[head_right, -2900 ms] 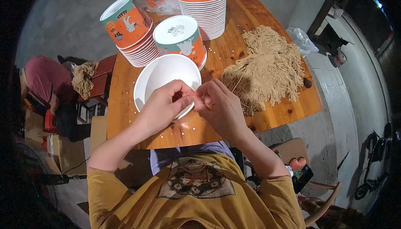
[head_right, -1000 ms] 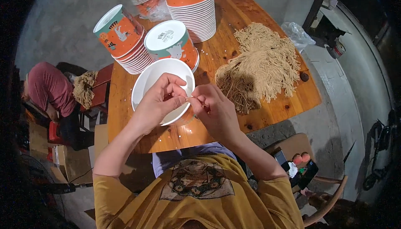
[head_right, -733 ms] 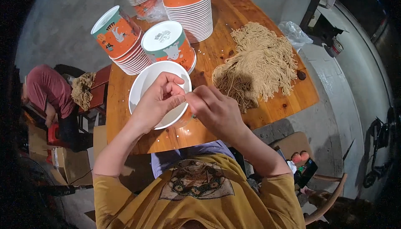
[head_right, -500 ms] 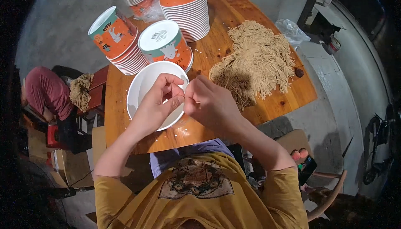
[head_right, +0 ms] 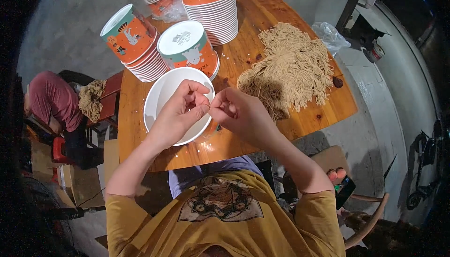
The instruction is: Bundling fibrous material with rubber bands and placing them into themed paper cups.
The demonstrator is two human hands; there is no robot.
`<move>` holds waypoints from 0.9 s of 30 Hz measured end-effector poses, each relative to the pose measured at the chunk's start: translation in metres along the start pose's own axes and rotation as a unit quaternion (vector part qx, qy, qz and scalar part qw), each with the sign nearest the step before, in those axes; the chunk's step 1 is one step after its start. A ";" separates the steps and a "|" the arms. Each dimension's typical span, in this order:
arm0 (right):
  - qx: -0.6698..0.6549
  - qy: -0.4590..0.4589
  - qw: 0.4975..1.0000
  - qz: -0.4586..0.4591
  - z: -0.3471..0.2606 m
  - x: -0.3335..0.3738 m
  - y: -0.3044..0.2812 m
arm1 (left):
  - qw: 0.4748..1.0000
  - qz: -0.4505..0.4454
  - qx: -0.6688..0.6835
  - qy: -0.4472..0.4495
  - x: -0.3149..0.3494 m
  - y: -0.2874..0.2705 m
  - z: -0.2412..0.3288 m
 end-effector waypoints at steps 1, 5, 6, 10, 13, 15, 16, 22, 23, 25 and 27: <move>0.083 -0.013 0.996 0.030 -0.005 0.001 -0.004 | 1.000 -0.009 0.000 0.000 0.000 0.001 -0.001; 0.125 0.005 0.991 0.055 -0.007 0.001 -0.005 | 0.999 -0.044 -0.012 0.027 0.004 0.009 0.005; 0.125 0.004 0.991 0.054 -0.003 0.000 -0.003 | 0.999 -0.043 -0.012 0.027 0.004 0.008 0.005; -0.003 0.027 0.999 0.026 0.010 -0.002 0.001 | 0.998 -0.042 -0.037 0.004 0.003 0.008 0.001; -0.029 0.023 0.999 0.017 0.012 -0.001 0.002 | 0.997 -0.031 -0.064 0.009 0.004 0.004 0.001; -0.031 0.015 0.999 0.020 0.012 0.000 0.001 | 0.996 -0.027 -0.080 0.015 0.004 0.003 0.000; -0.033 0.022 0.999 0.021 0.015 0.001 0.000 | 0.997 -0.028 -0.074 0.017 0.004 0.002 0.000; -0.021 -0.013 0.999 0.036 0.010 0.004 -0.001 | 0.998 -0.009 -0.063 0.020 0.004 0.000 0.003; -0.019 -0.022 0.999 0.043 0.007 0.005 -0.002 | 0.998 -0.009 -0.060 0.020 0.003 0.000 0.003; -0.023 -0.021 0.998 0.045 0.007 0.004 -0.002 | 0.998 -0.010 -0.059 0.022 0.003 0.000 0.002; -0.026 -0.020 0.998 0.048 0.008 0.003 -0.002 | 0.998 -0.011 -0.059 0.024 0.003 0.001 0.002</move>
Point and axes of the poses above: each hand's wrist, its own x-axis away from the middle knuckle, its own y-axis out of the palm, z = x × y, the point moved 10 cm from there along -x, towards the middle knuckle, and after that the axes turned 14 degrees about x, right-handed, at the moved point
